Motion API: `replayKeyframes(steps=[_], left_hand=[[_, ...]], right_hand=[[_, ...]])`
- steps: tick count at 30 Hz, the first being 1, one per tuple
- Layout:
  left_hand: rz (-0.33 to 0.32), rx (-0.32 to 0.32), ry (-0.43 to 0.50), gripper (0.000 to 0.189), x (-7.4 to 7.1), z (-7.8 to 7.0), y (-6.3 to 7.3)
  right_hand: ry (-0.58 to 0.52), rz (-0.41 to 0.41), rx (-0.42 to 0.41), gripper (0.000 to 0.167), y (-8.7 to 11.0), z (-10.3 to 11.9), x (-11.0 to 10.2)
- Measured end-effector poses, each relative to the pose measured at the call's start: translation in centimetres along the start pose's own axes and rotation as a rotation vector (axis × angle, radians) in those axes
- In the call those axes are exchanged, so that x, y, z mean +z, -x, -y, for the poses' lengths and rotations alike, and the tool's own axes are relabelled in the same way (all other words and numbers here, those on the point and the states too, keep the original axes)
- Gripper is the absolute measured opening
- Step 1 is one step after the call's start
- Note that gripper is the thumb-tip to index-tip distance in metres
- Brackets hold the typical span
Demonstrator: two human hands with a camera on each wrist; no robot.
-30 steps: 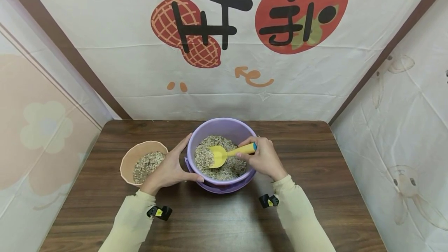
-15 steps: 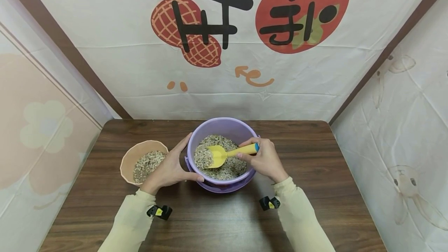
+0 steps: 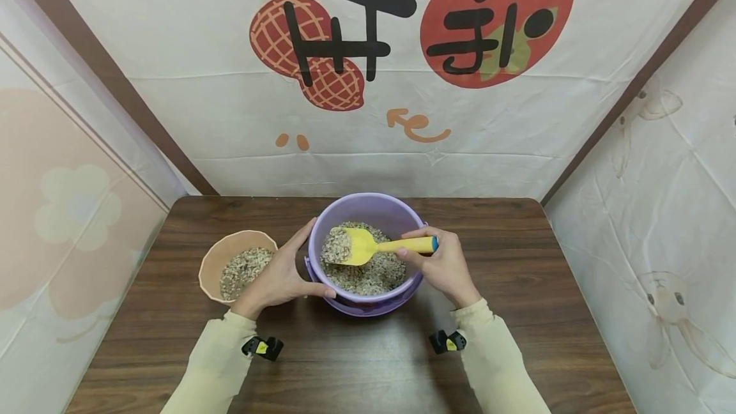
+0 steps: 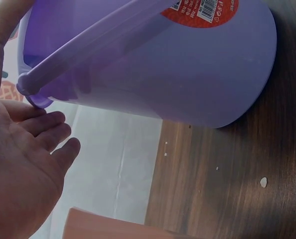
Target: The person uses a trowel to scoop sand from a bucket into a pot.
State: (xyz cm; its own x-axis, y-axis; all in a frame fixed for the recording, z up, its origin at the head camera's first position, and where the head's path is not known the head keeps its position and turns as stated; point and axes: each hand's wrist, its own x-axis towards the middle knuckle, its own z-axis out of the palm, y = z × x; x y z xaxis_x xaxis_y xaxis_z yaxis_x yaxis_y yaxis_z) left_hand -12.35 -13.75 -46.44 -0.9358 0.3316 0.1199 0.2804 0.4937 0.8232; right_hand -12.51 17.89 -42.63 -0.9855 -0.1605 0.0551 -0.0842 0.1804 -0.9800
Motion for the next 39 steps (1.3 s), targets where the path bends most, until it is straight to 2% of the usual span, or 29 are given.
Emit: replayKeyframes(steps=[18, 22, 30, 39], left_hand=[[0.001, -0.019, -0.005, 0.141, 0.0, 0.0, 0.0], [0.002, -0.021, -0.008, 0.14, 0.0, 0.0, 0.0], [0.0, -0.02, -0.006, 0.141, 0.0, 0.0, 0.0], [0.006, -0.027, 0.002, 0.141, 0.1, 0.1, 0.0]], right_hand=[[-0.216, -0.127, -0.006, 0.038, 2.5, 0.9, -1.1], [-0.233, -0.149, -0.018, 0.039, 2.8, 1.2, -1.4], [-0.247, -0.202, -0.049, 0.031, 3.2, 1.7, -1.9], [-0.284, -0.217, -0.077, 0.03, 3.5, 2.2, -2.0]])
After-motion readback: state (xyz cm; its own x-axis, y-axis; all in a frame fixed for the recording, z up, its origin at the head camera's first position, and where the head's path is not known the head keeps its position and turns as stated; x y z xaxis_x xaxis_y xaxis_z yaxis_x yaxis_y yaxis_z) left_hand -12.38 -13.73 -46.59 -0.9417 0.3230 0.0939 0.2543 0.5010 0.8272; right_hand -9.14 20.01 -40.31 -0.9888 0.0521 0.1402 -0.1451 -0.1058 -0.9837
